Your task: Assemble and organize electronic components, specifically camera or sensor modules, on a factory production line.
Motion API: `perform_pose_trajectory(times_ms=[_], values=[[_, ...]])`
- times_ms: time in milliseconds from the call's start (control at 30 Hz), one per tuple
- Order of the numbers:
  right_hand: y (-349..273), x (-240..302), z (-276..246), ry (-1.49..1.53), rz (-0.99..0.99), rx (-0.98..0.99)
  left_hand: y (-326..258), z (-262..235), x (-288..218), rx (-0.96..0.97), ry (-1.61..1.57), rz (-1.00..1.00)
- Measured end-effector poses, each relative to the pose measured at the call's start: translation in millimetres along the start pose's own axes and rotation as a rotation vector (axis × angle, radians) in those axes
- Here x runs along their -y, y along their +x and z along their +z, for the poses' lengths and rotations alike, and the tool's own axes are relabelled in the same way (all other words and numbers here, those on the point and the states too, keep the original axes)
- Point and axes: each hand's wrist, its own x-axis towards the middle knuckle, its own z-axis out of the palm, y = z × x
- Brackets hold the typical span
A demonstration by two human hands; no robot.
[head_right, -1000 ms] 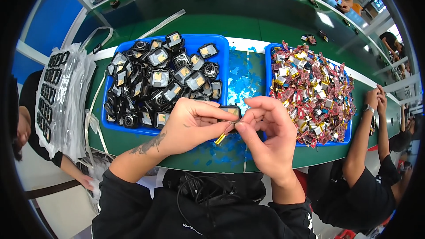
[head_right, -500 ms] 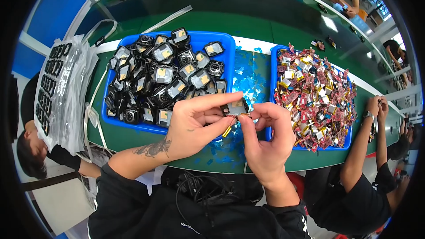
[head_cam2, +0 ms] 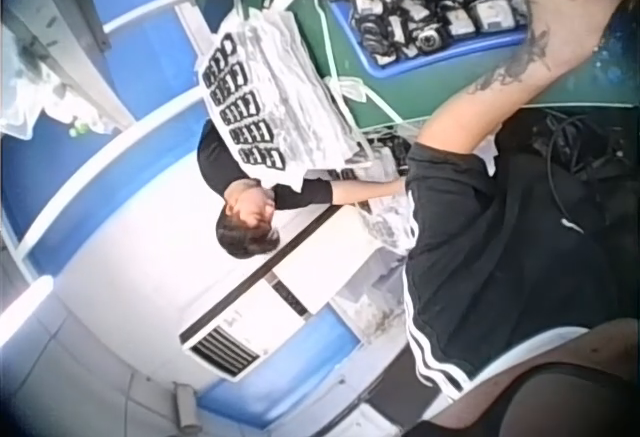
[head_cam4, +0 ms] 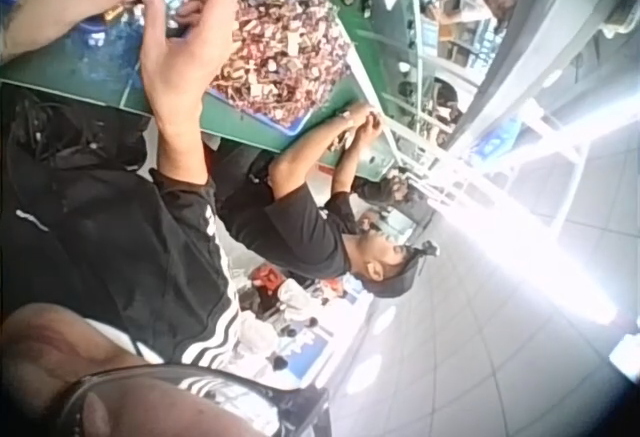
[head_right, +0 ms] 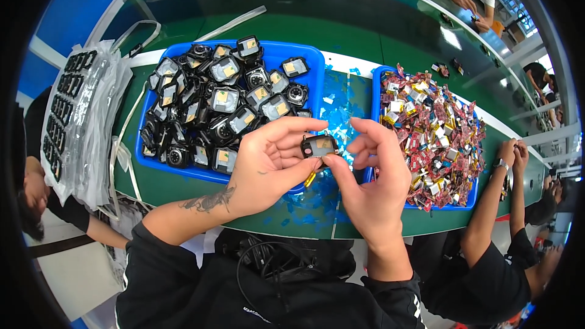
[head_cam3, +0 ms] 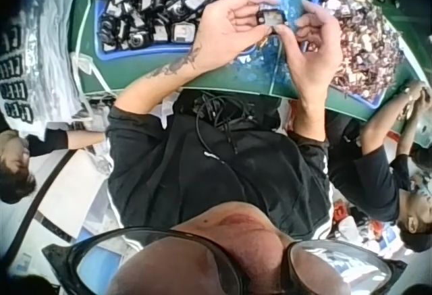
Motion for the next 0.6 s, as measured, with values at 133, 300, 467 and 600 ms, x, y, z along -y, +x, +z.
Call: perform_pose_trajectory(times_ms=[133, 300, 467, 600], values=[[-5.0, 12.0, 0.6, 0.39, 0.26, 0.036, 2.6, -1.5, 2.2, -0.019, -0.024, -0.051], [-5.1, 4.9, 10.5, 0.381, 0.18, 0.039, 1.0, -8.0, -1.5, 0.054, -0.043, -0.034], [-2.6, 11.4, 13.4, 0.227, 0.109, 0.036, -0.1, -11.9, -14.5, 0.022, -0.042, -0.041], [64.8, 3.9, -0.5, 0.275, 0.085, 0.179, 8.2, -38.4, -52.8, -0.088, 0.839, 0.373]])
